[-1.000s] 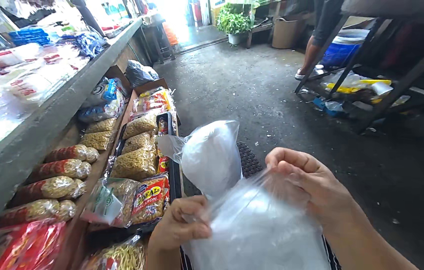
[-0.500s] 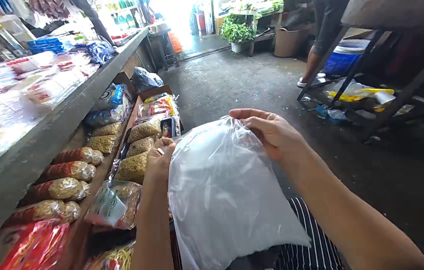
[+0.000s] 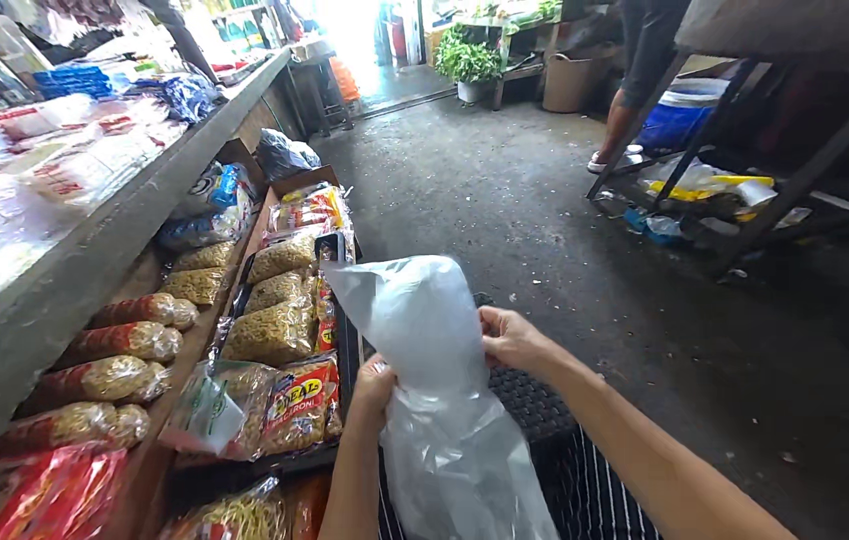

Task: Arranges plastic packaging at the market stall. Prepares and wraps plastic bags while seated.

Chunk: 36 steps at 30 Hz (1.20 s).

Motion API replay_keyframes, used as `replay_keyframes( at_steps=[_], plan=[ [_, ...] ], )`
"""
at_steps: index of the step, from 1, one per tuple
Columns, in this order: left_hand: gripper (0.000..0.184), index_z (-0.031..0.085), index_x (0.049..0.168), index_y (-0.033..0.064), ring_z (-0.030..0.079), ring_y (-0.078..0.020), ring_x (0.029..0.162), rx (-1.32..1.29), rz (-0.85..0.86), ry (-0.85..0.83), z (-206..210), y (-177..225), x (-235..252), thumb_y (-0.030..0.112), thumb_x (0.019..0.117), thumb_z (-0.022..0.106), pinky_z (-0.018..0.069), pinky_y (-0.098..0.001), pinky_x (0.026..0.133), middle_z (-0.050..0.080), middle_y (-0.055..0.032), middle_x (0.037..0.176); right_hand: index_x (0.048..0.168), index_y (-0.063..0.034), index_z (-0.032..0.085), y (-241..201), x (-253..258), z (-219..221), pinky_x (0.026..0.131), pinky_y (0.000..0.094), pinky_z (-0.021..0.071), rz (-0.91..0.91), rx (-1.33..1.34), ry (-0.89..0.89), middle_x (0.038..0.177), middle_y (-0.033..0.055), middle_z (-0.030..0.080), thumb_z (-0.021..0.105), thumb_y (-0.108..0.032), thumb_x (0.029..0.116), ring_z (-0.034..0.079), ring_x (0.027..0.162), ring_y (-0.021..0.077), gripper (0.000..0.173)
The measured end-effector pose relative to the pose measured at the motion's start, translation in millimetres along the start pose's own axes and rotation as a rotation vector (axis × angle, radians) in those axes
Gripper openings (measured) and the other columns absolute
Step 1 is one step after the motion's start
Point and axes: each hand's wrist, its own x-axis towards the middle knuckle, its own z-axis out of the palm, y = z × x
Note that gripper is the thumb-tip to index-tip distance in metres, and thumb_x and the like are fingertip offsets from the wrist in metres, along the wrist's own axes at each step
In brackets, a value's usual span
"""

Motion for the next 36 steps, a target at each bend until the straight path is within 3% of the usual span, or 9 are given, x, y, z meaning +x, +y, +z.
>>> replay_keyframes(
  at_steps=[4, 9, 12, 15, 20, 25, 29, 33, 36],
  plan=[
    [0.017, 0.061, 0.103, 0.0020, 0.069, -0.0080, 0.067, -0.202, -0.017, -0.007, 3.0, -25.0, 0.4, -0.001, 0.1044, 0.045, 0.0597, -0.0256, 0.065, 0.071, -0.0027, 0.076, 0.120, 0.0002, 0.057, 27.4, 1.1, 14.1, 0.057, 0.0226, 0.0501, 0.034, 0.271, 0.038, 0.087, 0.0034, 0.063, 0.053, 0.001, 0.1004, 0.058, 0.063, 0.0071, 0.020],
    [0.028, 0.061, 0.117, 0.0052, 0.073, -0.0091, 0.078, -0.243, -0.067, -0.120, -14.3, -29.8, -24.0, 0.019, 0.1103, 0.038, 0.0623, -0.0276, 0.073, 0.075, -0.0030, 0.086, 0.124, -0.0028, 0.054, 38.9, -14.6, -0.1, 0.074, 0.0299, 0.0602, 0.008, 0.672, -0.072, 0.096, 0.0033, 0.067, 0.055, -0.001, 0.0972, 0.068, 0.078, 0.0124, 0.027],
    [0.012, 0.064, 0.102, 0.0096, 0.073, -0.0098, 0.071, -0.315, -0.093, -0.255, -22.9, -35.1, -37.0, 0.007, 0.0920, 0.057, 0.0622, -0.0275, 0.067, 0.075, -0.0025, 0.081, 0.125, -0.0024, 0.054, 37.8, -27.4, 1.6, 0.081, 0.0290, 0.0596, -0.031, 0.545, -0.076, 0.101, 0.0023, 0.067, 0.065, 0.004, 0.0848, 0.068, 0.088, 0.0113, 0.043],
    [0.014, 0.061, 0.098, 0.0081, 0.071, -0.0097, 0.068, -0.219, -0.098, -0.235, -13.0, -30.6, -39.0, -0.004, 0.0942, 0.055, 0.0615, -0.0269, 0.065, 0.073, -0.0024, 0.079, 0.132, 0.0033, 0.051, 35.5, -26.1, 12.1, 0.080, 0.0289, 0.0558, -0.075, 0.204, 0.006, 0.100, 0.0069, 0.064, 0.064, 0.006, 0.0842, 0.065, 0.086, 0.0111, 0.050],
    [0.016, 0.062, 0.093, 0.0078, 0.070, -0.0083, 0.064, -0.224, -0.035, -0.171, -11.8, -44.4, -33.6, -0.007, 0.0941, 0.055, 0.0599, -0.0248, 0.062, 0.072, -0.0021, 0.075, 0.134, 0.0030, 0.048, 37.8, -22.5, 21.4, 0.078, 0.0290, 0.0544, -0.028, 0.046, 0.064, 0.099, 0.0088, 0.062, 0.063, 0.002, 0.0900, 0.063, 0.083, 0.0119, 0.047],
    [0.014, 0.071, 0.094, 0.0114, 0.071, -0.0056, 0.070, -0.163, -0.056, -0.391, -46.2, -65.4, -42.0, 0.002, 0.0915, 0.062, 0.0603, -0.0239, 0.066, 0.075, 0.0006, 0.081, 0.112, 0.0039, 0.062, 53.4, -42.2, -1.2, 0.079, 0.0277, 0.0579, 0.114, 0.130, -0.139, 0.093, 0.0064, 0.067, 0.056, -0.020, 0.1060, 0.067, 0.080, 0.0087, 0.025],
    [0.012, 0.075, 0.102, 0.0124, 0.069, 0.0026, 0.085, 0.147, 0.248, -0.827, -45.2, -23.4, -59.3, 0.009, 0.0911, 0.072, 0.0576, -0.0180, 0.078, 0.075, 0.0084, 0.095, 0.113, 0.0001, 0.069, 41.6, -69.7, -19.1, 0.084, 0.0268, 0.0533, -0.049, -0.165, -0.331, 0.097, 0.0027, 0.070, 0.055, -0.039, 0.1027, 0.064, 0.088, 0.0036, 0.043],
    [0.010, 0.072, 0.098, 0.0000, 0.063, -0.0018, 0.080, 0.643, 0.645, -0.952, -16.0, 51.5, -102.2, 0.008, 0.0933, 0.071, 0.0510, -0.0136, 0.071, 0.071, -0.0059, 0.092, 0.115, -0.0096, 0.072, -6.6, -114.1, -24.1, 0.090, 0.0396, 0.0558, -0.551, -0.465, 0.095, 0.114, 0.0075, 0.070, 0.065, -0.060, 0.0915, 0.066, 0.107, 0.0165, 0.056],
    [0.008, 0.072, 0.097, 0.0017, 0.065, -0.0074, 0.081, 0.687, 0.876, -1.046, 5.6, 77.2, -116.4, 0.008, 0.0949, 0.067, 0.0517, -0.0152, 0.074, 0.069, -0.0098, 0.091, 0.141, -0.0082, 0.058, -42.4, -127.9, -25.8, 0.112, 0.0354, 0.0465, -0.817, -0.411, -0.111, 0.141, 0.0071, 0.060, 0.070, -0.068, 0.0830, 0.053, 0.134, 0.0153, 0.084]
  ],
)
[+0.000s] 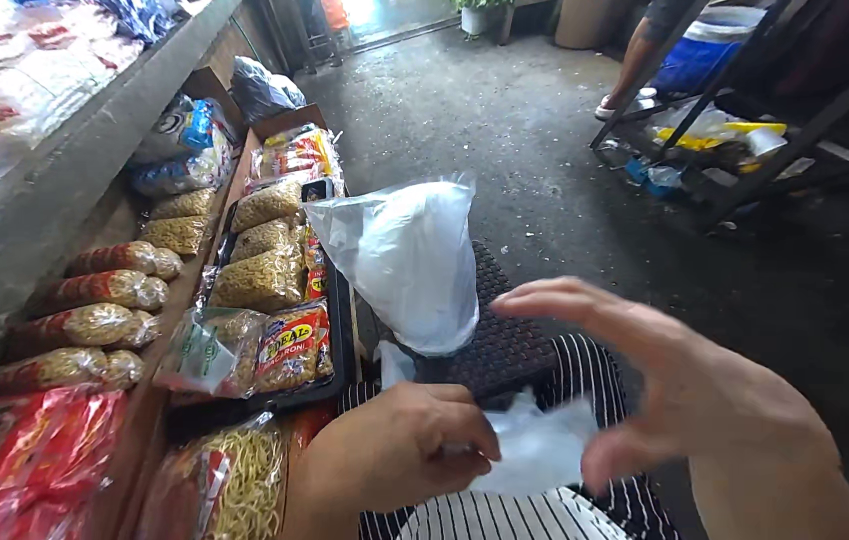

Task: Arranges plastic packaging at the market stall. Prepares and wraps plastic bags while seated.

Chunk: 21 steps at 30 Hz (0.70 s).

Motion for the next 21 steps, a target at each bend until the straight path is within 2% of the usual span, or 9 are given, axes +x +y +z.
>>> replay_keyframes(
  at_steps=[1, 3, 5, 7, 12, 16, 18, 19, 21],
  plan=[
    [0.008, 0.072, 0.097, 0.0008, 0.065, -0.0083, 0.084, -0.038, 0.069, 0.013, -1.4, 1.9, 7.0, 0.007, 0.0945, 0.068, 0.0522, -0.0158, 0.076, 0.070, -0.0109, 0.092, 0.147, -0.0046, 0.052, -7.3, 8.3, 1.3, 0.115, 0.0417, 0.0411, -0.011, 0.051, -0.123, 0.147, 0.0099, 0.056, 0.076, -0.063, 0.0769, 0.050, 0.139, 0.0214, 0.094],
    [0.006, 0.069, 0.096, -0.0013, 0.065, -0.0083, 0.088, -0.152, 0.167, 0.078, -4.3, -1.1, 16.3, 0.004, 0.0928, 0.069, 0.0529, -0.0171, 0.081, 0.069, -0.0114, 0.092, 0.153, -0.0010, 0.042, -4.3, 22.3, 13.5, 0.119, 0.0437, 0.0342, 0.012, 0.125, -0.307, 0.153, 0.0117, 0.052, 0.084, -0.053, 0.0717, 0.046, 0.142, 0.0238, 0.106],
    [0.009, 0.066, 0.099, 0.0002, 0.065, -0.0072, 0.094, -0.215, 0.197, 0.160, -6.2, -8.7, 20.4, 0.003, 0.0920, 0.070, 0.0537, -0.0196, 0.087, 0.068, -0.0084, 0.095, 0.152, 0.0032, 0.042, 7.0, 25.8, 29.8, 0.112, 0.0361, 0.0427, 0.012, 0.245, -0.307, 0.143, 0.0157, 0.059, 0.085, -0.048, 0.0743, 0.055, 0.132, 0.0189, 0.102],
    [0.015, 0.064, 0.105, 0.0018, 0.065, -0.0074, 0.101, -0.267, 0.184, 0.224, -5.1, -15.4, 18.7, 0.003, 0.0914, 0.071, 0.0540, -0.0233, 0.093, 0.068, -0.0062, 0.102, 0.144, 0.0029, 0.049, 17.4, 23.6, 43.4, 0.099, 0.0268, 0.0513, -0.009, 0.354, -0.292, 0.123, 0.0128, 0.068, 0.079, -0.048, 0.0823, 0.063, 0.114, 0.0079, 0.086],
    [0.025, 0.064, 0.119, 0.0085, 0.060, -0.0029, 0.113, -0.453, 0.161, 0.297, -1.6, -29.6, 12.6, 0.008, 0.0950, 0.065, 0.0512, -0.0216, 0.096, 0.065, 0.0026, 0.118, 0.122, 0.0014, 0.063, 27.3, 25.6, 56.7, 0.084, 0.0123, 0.0534, 0.056, 0.612, -0.252, 0.102, -0.0029, 0.071, 0.075, -0.026, 0.0894, 0.063, 0.093, -0.0092, 0.044],
    [0.028, 0.063, 0.123, 0.0081, 0.066, -0.0030, 0.103, -0.394, -0.014, 0.540, 4.2, -28.5, 3.7, 0.008, 0.0948, 0.067, 0.0582, -0.0217, 0.086, 0.067, 0.0027, 0.120, 0.104, -0.0003, 0.068, 27.2, 24.8, 66.2, 0.074, 0.0096, 0.0519, 0.154, 0.654, -0.141, 0.087, -0.0080, 0.070, 0.070, -0.011, 0.0917, 0.062, 0.080, -0.0115, 0.016],
    [0.034, 0.059, 0.125, 0.0036, 0.068, -0.0040, 0.097, -0.337, -0.132, 0.664, 3.6, -27.8, -2.1, 0.019, 0.0965, 0.069, 0.0597, -0.0233, 0.082, 0.067, 0.0013, 0.120, 0.105, 0.0001, 0.069, 26.8, 25.5, 67.3, 0.075, 0.0098, 0.0525, 0.186, 0.609, -0.068, 0.087, -0.0070, 0.071, 0.070, -0.011, 0.0919, 0.062, 0.081, -0.0112, 0.017],
    [0.046, 0.056, 0.129, 0.0016, 0.067, -0.0044, 0.099, -0.315, -0.186, 0.699, 3.0, -27.8, -5.1, 0.032, 0.0971, 0.068, 0.0594, -0.0233, 0.083, 0.066, 0.0007, 0.123, 0.105, 0.0002, 0.069, 26.6, 26.6, 67.6, 0.075, 0.0096, 0.0522, 0.196, 0.581, -0.043, 0.087, -0.0064, 0.071, 0.069, -0.012, 0.0922, 0.062, 0.081, -0.0112, 0.017],
    [0.077, 0.049, 0.140, -0.0028, 0.064, -0.0079, 0.113, -0.309, -0.250, 0.688, 3.8, -29.6, -10.2, 0.056, 0.0932, 0.065, 0.0573, -0.0260, 0.092, 0.062, -0.0034, 0.133, 0.104, 0.0009, 0.069, 26.2, 29.8, 69.4, 0.074, 0.0098, 0.0514, 0.218, 0.553, -0.021, 0.086, -0.0049, 0.071, 0.070, -0.013, 0.0924, 0.062, 0.080, -0.0109, 0.018]
  ],
)
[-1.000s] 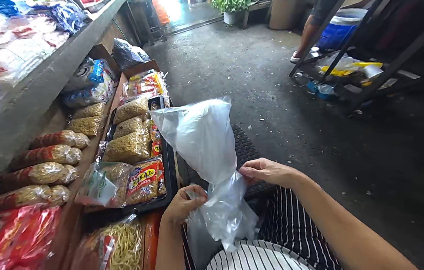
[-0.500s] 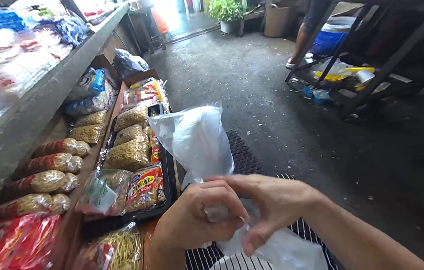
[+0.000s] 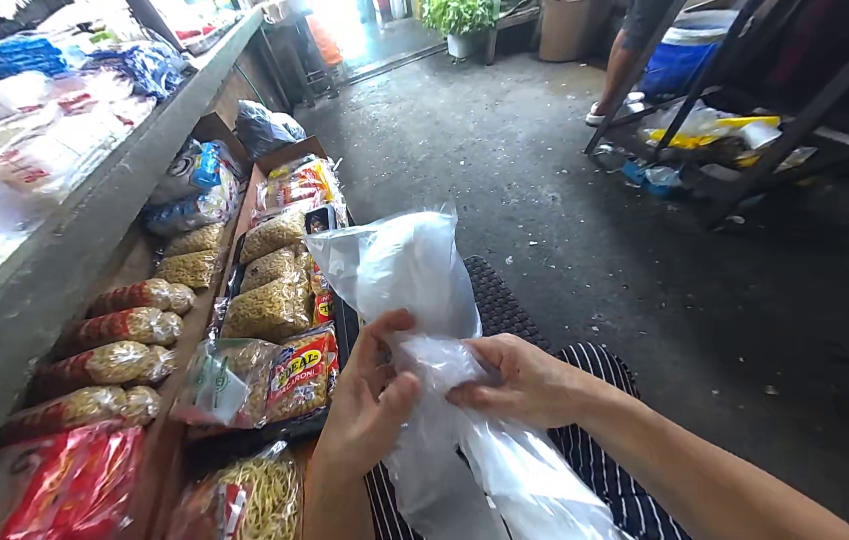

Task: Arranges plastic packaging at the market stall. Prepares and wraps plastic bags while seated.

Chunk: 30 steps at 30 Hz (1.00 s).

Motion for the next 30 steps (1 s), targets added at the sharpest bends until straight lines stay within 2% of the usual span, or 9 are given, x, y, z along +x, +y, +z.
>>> replay_keyframes(
  at_steps=[4, 6, 8, 10, 15, 20, 23, 26, 30],
  plan=[
    [0.031, 0.064, 0.120, -0.0017, 0.066, -0.0067, 0.108, 0.017, 0.095, 0.024, 21.4, -7.1, -4.8, 0.022, 0.0998, 0.066, 0.0572, -0.0260, 0.094, 0.066, -0.0047, 0.124, 0.102, 0.0018, 0.070, 1.4, 4.5, 9.5, 0.076, 0.0089, 0.0509, 0.014, 0.028, -0.013, 0.087, -0.0047, 0.071, 0.070, -0.010, 0.0910, 0.061, 0.081, -0.0120, 0.016],
    [0.018, 0.068, 0.108, 0.0024, 0.067, -0.0022, 0.096, 0.114, 0.143, 0.163, 29.5, -5.4, -5.9, 0.018, 0.1005, 0.064, 0.0585, -0.0221, 0.086, 0.070, 0.0012, 0.107, 0.105, -0.0014, 0.071, -6.7, 0.7, 6.3, 0.076, 0.0130, 0.0521, 0.055, -0.108, -0.014, 0.089, -0.0029, 0.071, 0.074, -0.025, 0.0909, 0.063, 0.083, -0.0078, 0.028],
    [0.014, 0.068, 0.103, 0.0048, 0.067, 0.0020, 0.085, 0.225, 0.170, 0.302, 26.8, -2.8, -7.7, 0.017, 0.0979, 0.068, 0.0590, -0.0185, 0.078, 0.071, 0.0069, 0.095, 0.125, -0.0031, 0.067, -19.3, -8.3, -4.5, 0.089, 0.0300, 0.0557, 0.092, -0.299, -0.013, 0.109, 0.0072, 0.073, 0.074, -0.048, 0.0887, 0.068, 0.101, 0.0090, 0.059],
    [0.006, 0.069, 0.098, 0.0090, 0.067, 0.0034, 0.080, 0.256, 0.200, 0.395, 22.2, -1.0, -7.9, 0.013, 0.0944, 0.071, 0.0586, -0.0168, 0.073, 0.071, 0.0109, 0.089, 0.129, -0.0040, 0.065, -24.4, -15.8, -15.9, 0.092, 0.0319, 0.0568, 0.095, -0.359, -0.030, 0.112, 0.0084, 0.072, 0.072, -0.054, 0.0884, 0.069, 0.105, 0.0129, 0.064],
    [0.013, 0.070, 0.099, 0.0173, 0.068, 0.0027, 0.084, 0.171, 0.331, 0.484, 24.9, -8.8, -1.2, 0.009, 0.0905, 0.074, 0.0590, -0.0166, 0.075, 0.072, 0.0137, 0.093, 0.100, -0.0067, 0.072, -21.2, -18.4, -23.2, 0.071, 0.0213, 0.0536, 0.022, -0.466, 0.009, 0.084, 0.0025, 0.071, 0.066, -0.026, 0.0971, 0.065, 0.077, 0.0040, 0.020],
    [0.017, 0.066, 0.109, 0.0178, 0.066, 0.0050, 0.088, 0.164, 0.339, 0.369, 16.6, -11.4, -2.6, 0.014, 0.0937, 0.073, 0.0557, -0.0117, 0.075, 0.071, 0.0131, 0.104, 0.107, -0.0080, 0.072, -19.5, -12.9, -43.7, 0.088, 0.0156, 0.0521, -0.064, -0.495, 0.117, 0.105, 0.0003, 0.071, 0.060, -0.030, 0.1013, 0.064, 0.099, -0.0010, 0.026],
    [0.017, 0.072, 0.113, 0.0193, 0.067, 0.0063, 0.093, 0.181, 0.330, 0.347, 12.9, -13.1, -3.6, 0.019, 0.0956, 0.071, 0.0563, -0.0120, 0.081, 0.072, 0.0161, 0.107, 0.118, -0.0043, 0.066, -25.7, -9.8, -39.9, 0.081, 0.0122, 0.0525, -0.062, -0.314, 0.039, 0.095, -0.0044, 0.068, 0.066, -0.043, 0.0976, 0.063, 0.090, -0.0054, 0.043],
    [0.009, 0.071, 0.104, 0.0212, 0.064, 0.0030, 0.096, 0.128, 0.366, 0.298, 11.1, -16.4, -0.8, 0.020, 0.0952, 0.073, 0.0533, -0.0130, 0.083, 0.069, 0.0124, 0.102, 0.101, -0.0050, 0.070, -23.9, -6.6, -30.9, 0.066, 0.0065, 0.0465, -0.111, -0.314, 0.102, 0.079, -0.0059, 0.065, 0.065, -0.029, 0.0998, 0.056, 0.072, -0.0097, 0.025],
    [0.017, 0.070, 0.108, 0.0170, 0.070, -0.0075, 0.103, -0.098, 0.305, 0.243, 10.1, -17.8, -2.7, 0.010, 0.0932, 0.073, 0.0580, -0.0216, 0.089, 0.073, 0.0026, 0.110, 0.100, -0.0054, 0.074, -17.2, -3.8, -29.0, 0.080, 0.0085, 0.0500, -0.202, -0.416, 0.221, 0.096, -0.0007, 0.068, 0.060, -0.023, 0.1025, 0.061, 0.091, -0.0054, 0.023]
  ],
)
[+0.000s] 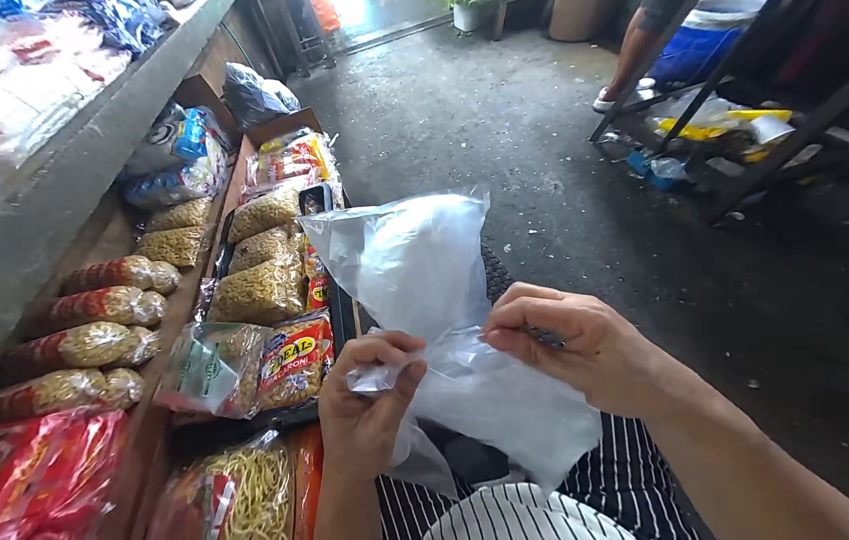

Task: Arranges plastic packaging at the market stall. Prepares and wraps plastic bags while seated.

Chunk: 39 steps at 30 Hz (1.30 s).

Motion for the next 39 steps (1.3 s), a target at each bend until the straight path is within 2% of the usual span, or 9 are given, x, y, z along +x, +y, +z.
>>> replay_keyframes(
  at_steps=[4, 8, 13, 17, 24, 30, 32, 36, 39],
  plan=[
    [0.019, 0.072, 0.112, 0.0172, 0.069, 0.0007, 0.094, 0.063, -0.025, 0.037, 1.4, 3.9, -0.8, 0.010, 0.0943, 0.071, 0.0577, -0.0165, 0.084, 0.073, 0.0105, 0.105, 0.107, -0.0025, 0.069, 1.8, 2.2, -6.4, 0.094, 0.0191, 0.0541, -0.038, 0.172, -0.076, 0.111, 0.0035, 0.069, 0.059, -0.021, 0.1039, 0.064, 0.108, 0.0039, 0.021],
    [0.011, 0.070, 0.106, 0.0158, 0.067, 0.0031, 0.090, 0.236, 0.089, -0.015, 4.0, 3.4, -1.5, 0.015, 0.0955, 0.072, 0.0562, -0.0136, 0.081, 0.071, 0.0103, 0.099, 0.126, -0.0036, 0.068, -10.6, 6.3, -14.5, 0.102, 0.0280, 0.0527, -0.041, 0.035, -0.086, 0.123, 0.0054, 0.070, 0.058, -0.051, 0.1008, 0.062, 0.119, 0.0085, 0.054],
    [0.008, 0.066, 0.100, 0.0134, 0.067, -0.0013, 0.093, 0.244, 0.111, -0.068, 9.4, 4.9, 0.0, 0.017, 0.0956, 0.072, 0.0560, -0.0151, 0.081, 0.070, 0.0044, 0.099, 0.101, -0.0081, 0.071, -17.1, 7.0, 4.2, 0.081, 0.0167, 0.0493, -0.088, -0.121, -0.102, 0.091, 0.0002, 0.070, 0.062, -0.027, 0.1008, 0.062, 0.090, 0.0032, 0.021],
    [0.017, 0.070, 0.112, 0.0141, 0.068, 0.0014, 0.093, 0.102, -0.018, -0.032, 13.3, 7.1, 0.6, 0.010, 0.0949, 0.070, 0.0574, -0.0163, 0.083, 0.072, 0.0102, 0.104, 0.099, -0.0081, 0.074, -12.7, 8.4, 5.3, 0.079, 0.0134, 0.0478, -0.112, -0.147, -0.053, 0.088, 0.0001, 0.067, 0.057, -0.024, 0.1040, 0.061, 0.087, 0.0016, 0.024],
    [0.003, 0.070, 0.098, 0.0156, 0.068, -0.0018, 0.091, -0.115, -0.084, -0.003, 19.4, 3.7, 4.2, 0.017, 0.0952, 0.071, 0.0561, -0.0174, 0.081, 0.072, 0.0052, 0.098, 0.096, -0.0045, 0.072, -7.8, 13.3, 11.5, 0.070, 0.0131, 0.0467, -0.127, -0.188, -0.020, 0.080, 0.0030, 0.068, 0.052, -0.025, 0.1069, 0.060, 0.075, 0.0016, 0.031],
    [0.006, 0.067, 0.099, 0.0160, 0.063, 0.0078, 0.077, 0.163, -0.012, 0.046, 21.4, 3.4, 1.9, 0.021, 0.0965, 0.070, 0.0537, -0.0102, 0.070, 0.068, 0.0131, 0.087, 0.113, -0.0050, 0.072, -14.2, 16.4, -13.5, 0.098, 0.0229, 0.0521, -0.135, 0.086, -0.147, 0.115, 0.0052, 0.071, 0.052, -0.051, 0.1037, 0.062, 0.115, 0.0068, 0.051],
    [0.011, 0.064, 0.097, 0.0130, 0.061, 0.0082, 0.075, 0.260, 0.069, 0.018, 22.2, 0.6, 1.1, 0.022, 0.0974, 0.069, 0.0518, -0.0088, 0.068, 0.066, 0.0104, 0.083, 0.117, -0.0083, 0.071, -20.5, 13.0, -13.1, 0.096, 0.0257, 0.0522, -0.115, -0.015, -0.165, 0.113, 0.0029, 0.072, 0.057, -0.056, 0.0992, 0.063, 0.112, 0.0080, 0.053],
    [0.018, 0.062, 0.094, 0.0130, 0.061, 0.0058, 0.079, 0.333, 0.212, 0.010, 23.2, -5.6, 2.5, 0.030, 0.0987, 0.068, 0.0514, -0.0102, 0.073, 0.063, 0.0075, 0.082, 0.102, -0.0109, 0.072, -17.7, 9.2, 0.6, 0.080, 0.0205, 0.0482, -0.099, -0.176, -0.149, 0.086, -0.0018, 0.069, 0.062, -0.032, 0.0999, 0.062, 0.085, 0.0052, 0.024],
    [0.019, 0.066, 0.098, 0.0169, 0.061, 0.0093, 0.081, 0.250, 0.195, -0.001, 23.6, -7.0, 3.1, 0.036, 0.0971, 0.068, 0.0501, -0.0078, 0.073, 0.064, 0.0125, 0.085, 0.098, -0.0056, 0.071, -9.3, 11.3, 0.4, 0.082, 0.0131, 0.0484, -0.063, 0.044, -0.130, 0.091, 0.0004, 0.068, 0.062, -0.023, 0.1012, 0.061, 0.091, -0.0004, 0.020]
  ],
)
